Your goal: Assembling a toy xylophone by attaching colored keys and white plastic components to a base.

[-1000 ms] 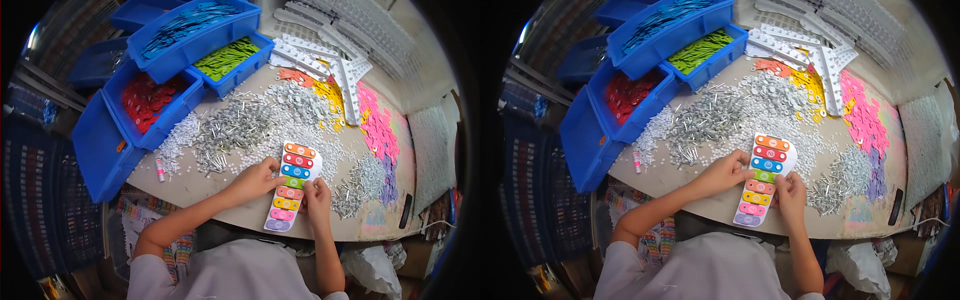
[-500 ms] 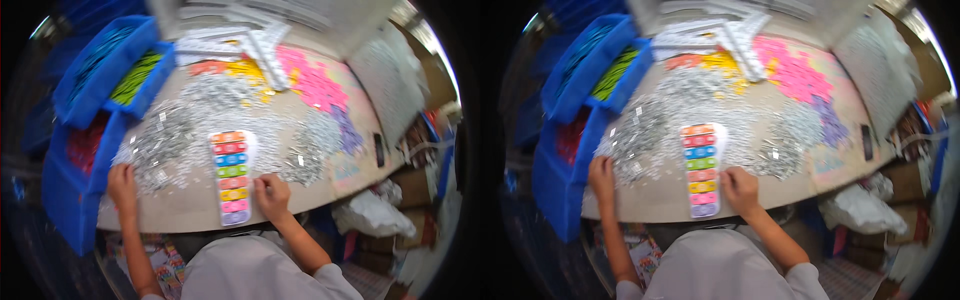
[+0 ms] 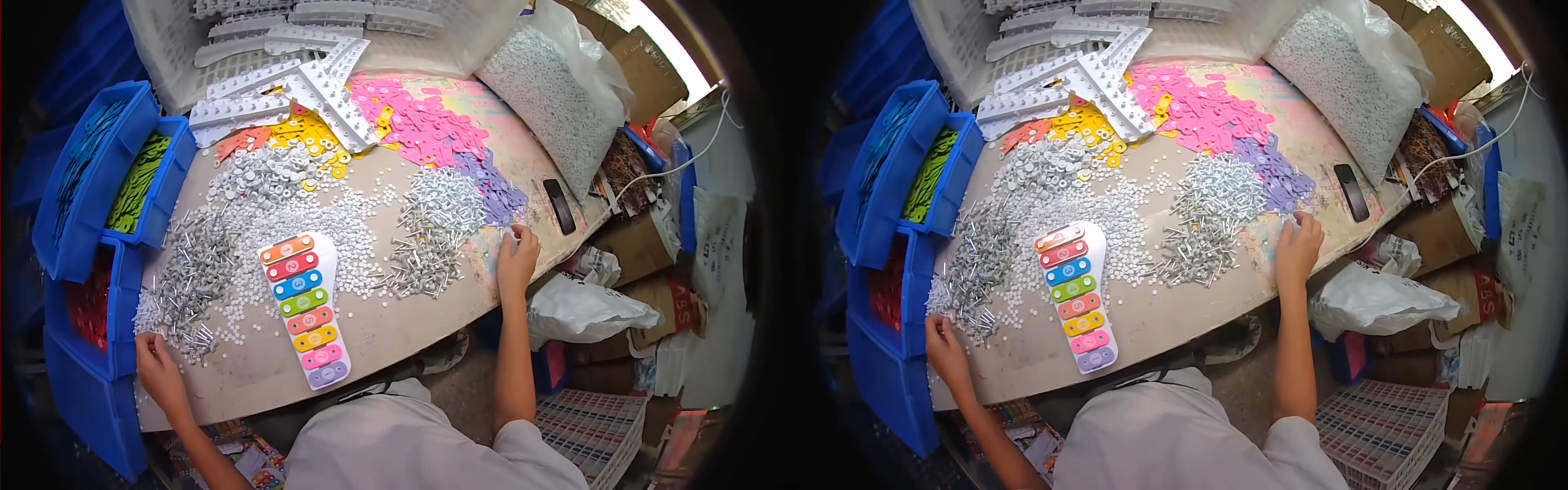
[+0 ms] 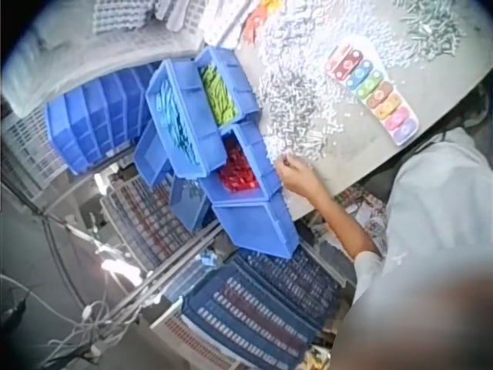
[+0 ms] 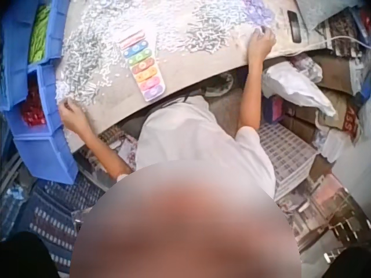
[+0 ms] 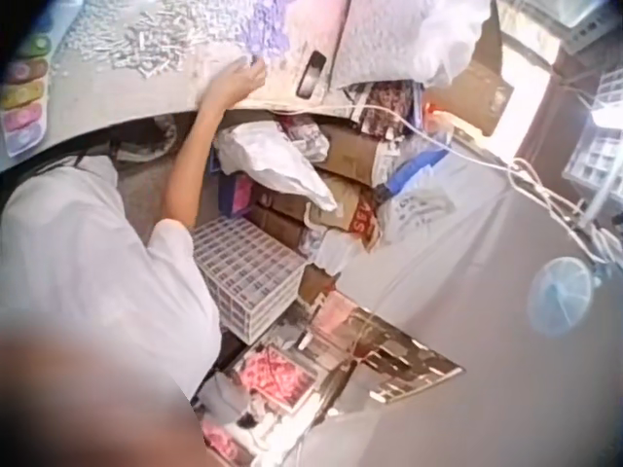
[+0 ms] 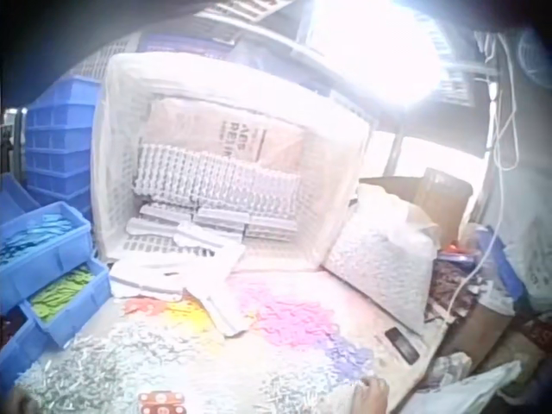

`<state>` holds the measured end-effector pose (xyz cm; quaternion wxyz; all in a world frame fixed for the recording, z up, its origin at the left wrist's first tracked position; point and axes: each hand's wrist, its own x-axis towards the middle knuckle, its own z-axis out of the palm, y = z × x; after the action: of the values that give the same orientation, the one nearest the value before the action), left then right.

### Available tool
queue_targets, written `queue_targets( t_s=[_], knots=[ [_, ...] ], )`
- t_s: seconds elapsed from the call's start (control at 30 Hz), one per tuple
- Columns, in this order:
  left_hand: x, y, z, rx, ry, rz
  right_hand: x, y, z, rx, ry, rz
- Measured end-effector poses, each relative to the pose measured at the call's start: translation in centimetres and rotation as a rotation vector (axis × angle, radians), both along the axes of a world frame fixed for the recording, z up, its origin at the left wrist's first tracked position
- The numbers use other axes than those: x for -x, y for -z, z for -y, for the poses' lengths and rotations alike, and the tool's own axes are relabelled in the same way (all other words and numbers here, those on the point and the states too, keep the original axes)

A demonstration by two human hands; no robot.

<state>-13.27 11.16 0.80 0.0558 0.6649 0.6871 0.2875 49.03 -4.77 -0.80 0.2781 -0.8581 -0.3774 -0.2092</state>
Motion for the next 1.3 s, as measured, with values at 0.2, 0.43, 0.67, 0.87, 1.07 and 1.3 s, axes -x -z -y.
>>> queue_targets(
  t_s=[0.2, 0.43, 0.67, 0.87, 1.07, 1.3],
  knots=[
    [-0.5, -0.9, 2.1, 0.094, 0.076, 0.349, -1.0, 0.7, -0.1, 0.056, -0.065, -0.106],
    [-6.6, -3.2, 5.3, 0.402, 0.169, 0.899, -0.5, 1.9, -0.5, -0.123, -0.062, -0.181],
    [-12.1, -3.0, 5.0, 0.889, 0.337, 1.307, 15.9, -3.1, -2.7, -0.252, -0.521, -0.553],
    [-14.2, -1.1, 3.8, 0.939, 0.435, 1.373, 24.5, -3.4, -4.8, -0.179, -0.937, -0.593],
    [-15.1, -0.9, 3.3, 0.953, 0.436, 1.342, 25.4, -2.4, -6.2, -0.108, -0.971, -0.529],
    [-15.9, -1.1, 3.4, 0.943, 0.451, 1.328, 25.5, -2.2, -6.1, -0.058, -1.123, -0.256]
  ],
)
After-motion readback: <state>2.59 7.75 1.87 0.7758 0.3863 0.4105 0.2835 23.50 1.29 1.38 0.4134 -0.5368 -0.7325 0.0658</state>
